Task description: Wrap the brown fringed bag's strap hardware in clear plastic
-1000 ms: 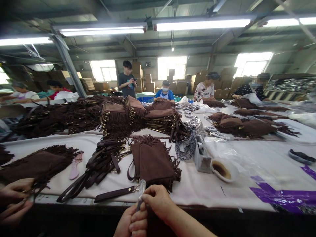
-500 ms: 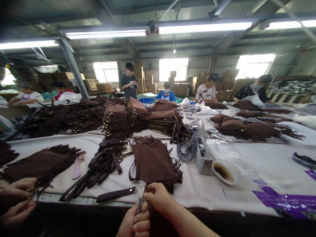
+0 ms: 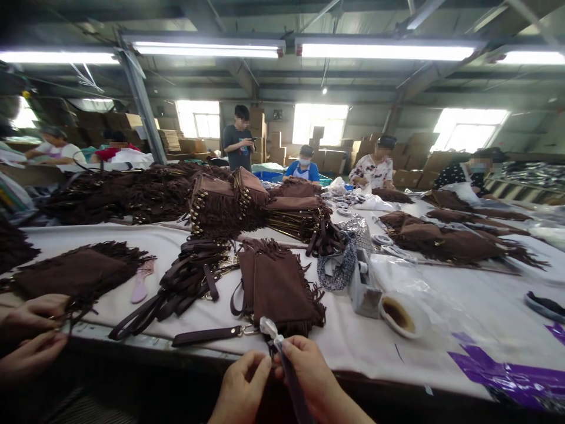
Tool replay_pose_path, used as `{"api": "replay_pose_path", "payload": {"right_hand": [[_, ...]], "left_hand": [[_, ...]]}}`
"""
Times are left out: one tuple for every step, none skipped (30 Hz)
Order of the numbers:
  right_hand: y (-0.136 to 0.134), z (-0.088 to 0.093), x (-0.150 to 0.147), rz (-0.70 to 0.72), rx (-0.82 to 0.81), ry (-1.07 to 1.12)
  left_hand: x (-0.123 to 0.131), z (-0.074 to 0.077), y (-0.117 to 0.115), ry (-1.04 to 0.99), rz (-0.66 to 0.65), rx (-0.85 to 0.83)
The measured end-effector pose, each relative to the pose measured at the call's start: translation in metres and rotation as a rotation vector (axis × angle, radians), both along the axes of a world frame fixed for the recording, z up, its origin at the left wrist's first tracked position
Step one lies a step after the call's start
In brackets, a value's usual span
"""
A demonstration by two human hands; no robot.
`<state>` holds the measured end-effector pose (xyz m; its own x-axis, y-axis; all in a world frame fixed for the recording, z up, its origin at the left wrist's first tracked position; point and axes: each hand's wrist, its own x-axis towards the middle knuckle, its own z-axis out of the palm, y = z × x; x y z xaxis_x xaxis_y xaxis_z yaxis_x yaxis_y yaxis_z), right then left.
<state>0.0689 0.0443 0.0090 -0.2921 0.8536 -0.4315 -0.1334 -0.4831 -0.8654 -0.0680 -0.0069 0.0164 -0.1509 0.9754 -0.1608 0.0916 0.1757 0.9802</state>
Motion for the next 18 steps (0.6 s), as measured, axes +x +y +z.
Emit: {"api": "replay_pose_path", "payload": {"right_hand": [[-0.001, 0.000, 0.000, 0.012, -0.013, 0.001], [-0.003, 0.000, 0.000, 0.023, -0.013, -0.002], [-0.005, 0.000, -0.002, 0.030, -0.005, -0.010], [-0.007, 0.000, -0.004, 0.038, 0.009, -0.019], [-0.009, 0.000, -0.006, 0.046, 0.020, -0.032], [-0.010, 0.000, -0.008, 0.055, 0.029, -0.053], [-0.011, 0.000, -0.010, 0.065, 0.033, -0.089], [-0.011, 0.000, -0.011, 0.074, 0.039, -0.140], [-0.011, 0.001, -0.012, 0.084, 0.051, -0.207], [-0.011, 0.001, -0.012, 0.095, 0.079, -0.289], [-0.012, 0.001, -0.012, 0.108, 0.138, -0.383], [-0.012, 0.001, -0.012, 0.120, 0.235, -0.484], [-0.013, 0.001, -0.012, 0.129, 0.366, -0.591], [-0.014, 0.000, -0.011, 0.131, 0.518, -0.702], [-0.015, -0.002, -0.011, 0.129, 0.677, -0.813], [-0.016, -0.005, -0.011, 0.125, 0.837, -0.917], [-0.017, -0.008, -0.011, 0.118, 0.987, -1.010], [-0.018, -0.011, -0.012, 0.110, 1.121, -1.087]], "left_hand": [[-0.001, -0.003, 0.003, -0.055, 0.012, -0.074], [-0.001, -0.006, 0.006, -0.122, 0.022, -0.146], [0.000, -0.009, 0.008, -0.189, 0.030, -0.207], [0.000, -0.012, 0.011, -0.247, 0.045, -0.248], [0.001, -0.013, 0.013, -0.287, 0.068, -0.267], [0.002, -0.014, 0.014, -0.300, 0.093, -0.267], [0.002, -0.014, 0.015, -0.283, 0.116, -0.252], [0.002, -0.014, 0.014, -0.234, 0.129, -0.220], [0.001, -0.012, 0.014, -0.154, 0.130, -0.172], [0.000, -0.011, 0.013, -0.054, 0.128, -0.114], [-0.001, -0.010, 0.012, 0.057, 0.125, -0.051], [-0.002, -0.009, 0.011, 0.161, 0.125, 0.012], [-0.002, -0.008, 0.010, 0.249, 0.131, 0.068], [-0.003, -0.008, 0.010, 0.318, 0.139, 0.114], [-0.003, -0.009, 0.009, 0.367, 0.150, 0.150], [-0.003, -0.009, 0.009, 0.398, 0.161, 0.172], [-0.003, -0.010, 0.009, 0.407, 0.167, 0.177], [-0.003, -0.010, 0.009, 0.393, 0.173, 0.161]]}}
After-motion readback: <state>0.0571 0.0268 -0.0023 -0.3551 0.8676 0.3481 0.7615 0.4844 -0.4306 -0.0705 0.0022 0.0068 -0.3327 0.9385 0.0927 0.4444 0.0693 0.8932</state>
